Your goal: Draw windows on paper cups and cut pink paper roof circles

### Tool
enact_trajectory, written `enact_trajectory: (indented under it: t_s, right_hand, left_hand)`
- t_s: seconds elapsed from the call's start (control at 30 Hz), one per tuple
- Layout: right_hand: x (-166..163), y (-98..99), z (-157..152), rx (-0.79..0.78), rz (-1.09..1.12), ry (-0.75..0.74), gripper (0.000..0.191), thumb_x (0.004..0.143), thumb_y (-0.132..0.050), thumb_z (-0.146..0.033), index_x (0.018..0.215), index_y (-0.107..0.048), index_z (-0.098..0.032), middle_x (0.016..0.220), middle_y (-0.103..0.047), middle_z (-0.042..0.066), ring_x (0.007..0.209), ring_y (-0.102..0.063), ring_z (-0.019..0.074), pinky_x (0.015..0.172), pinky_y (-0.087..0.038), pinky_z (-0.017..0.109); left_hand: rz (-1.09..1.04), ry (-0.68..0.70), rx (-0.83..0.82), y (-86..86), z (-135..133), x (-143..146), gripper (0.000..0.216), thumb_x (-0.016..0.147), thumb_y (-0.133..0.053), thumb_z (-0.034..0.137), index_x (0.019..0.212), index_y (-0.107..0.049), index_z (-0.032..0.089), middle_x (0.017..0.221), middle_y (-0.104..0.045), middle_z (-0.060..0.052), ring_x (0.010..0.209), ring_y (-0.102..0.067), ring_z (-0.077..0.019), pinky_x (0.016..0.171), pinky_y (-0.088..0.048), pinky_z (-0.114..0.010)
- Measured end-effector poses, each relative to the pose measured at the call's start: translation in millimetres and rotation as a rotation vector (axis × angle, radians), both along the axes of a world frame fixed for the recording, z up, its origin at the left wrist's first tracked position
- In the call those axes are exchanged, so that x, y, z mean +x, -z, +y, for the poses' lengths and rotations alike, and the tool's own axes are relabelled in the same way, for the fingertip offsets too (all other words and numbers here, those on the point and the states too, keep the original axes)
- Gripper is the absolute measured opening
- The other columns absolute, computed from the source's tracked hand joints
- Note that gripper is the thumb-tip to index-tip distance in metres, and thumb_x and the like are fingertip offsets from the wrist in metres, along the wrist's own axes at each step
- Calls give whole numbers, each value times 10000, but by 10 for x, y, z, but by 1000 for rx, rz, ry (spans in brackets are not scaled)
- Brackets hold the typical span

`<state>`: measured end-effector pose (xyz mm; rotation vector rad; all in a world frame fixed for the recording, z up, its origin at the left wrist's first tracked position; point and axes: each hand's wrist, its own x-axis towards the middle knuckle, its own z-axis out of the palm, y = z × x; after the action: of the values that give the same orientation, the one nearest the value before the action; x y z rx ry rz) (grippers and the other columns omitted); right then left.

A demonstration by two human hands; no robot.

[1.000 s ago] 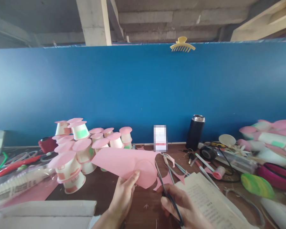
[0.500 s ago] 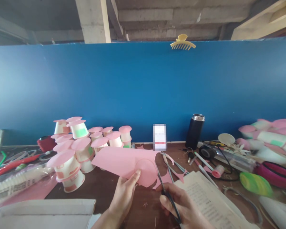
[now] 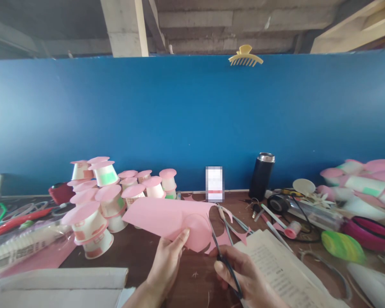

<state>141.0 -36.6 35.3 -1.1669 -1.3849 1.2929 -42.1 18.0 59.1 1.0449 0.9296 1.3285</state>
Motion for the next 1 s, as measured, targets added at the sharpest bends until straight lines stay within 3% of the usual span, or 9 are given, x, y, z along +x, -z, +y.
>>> enact_trajectory:
  t_s: [0.17, 0.47, 0.63, 0.8, 1.0]
  right_hand:
    - [-3, 57, 9, -13, 18, 3, 531, 790, -637, -639, 984, -632, -145, 649, -501, -34, 568, -456, 97, 528, -336, 229]
    - [-8, 29, 8, -4, 10, 9, 515, 798, -636, -628, 972, -637, -143, 618, -503, -42, 553, -458, 95, 512, -339, 218]
    - [-8, 27, 15, 13, -7, 15, 506, 805, -634, -621, 960, -654, -140, 617, -493, -41, 555, -457, 95, 512, -339, 218]
    - [-4, 54, 36, 10, -3, 27, 519, 785, -645, -634, 958, -657, -145, 624, -506, -37, 540, -454, 95, 514, -342, 220]
    - [4, 62, 38, 20, -44, 22, 518, 799, -630, -630, 965, -656, -139, 623, -506, -33, 549, -465, 102, 519, -353, 225]
  left_hand:
    - [-28, 21, -25, -26, -1, -9, 167, 659, -791, 335, 737, -789, 187, 755, -749, -54, 738, -671, -220, 747, -546, -291]
    - [-47, 67, -4, 214, 78, -17, 229, 763, -740, 374, 870, -771, 174, 805, -739, -47, 803, -662, -217, 782, -518, -289]
    - [-48, 73, -34, 184, 66, -28, 249, 735, -757, 407, 777, -778, 162, 737, -728, -64, 766, -663, -228, 724, -524, -288]
    - [-88, 65, -17, 229, 81, -12, 267, 745, -760, 377, 909, -771, 167, 834, -741, -63, 826, -661, -223, 773, -518, -296]
    - [-83, 43, -27, 210, 68, 7, 233, 738, -756, 393, 772, -755, 163, 720, -708, -38, 716, -639, -202, 712, -506, -286]
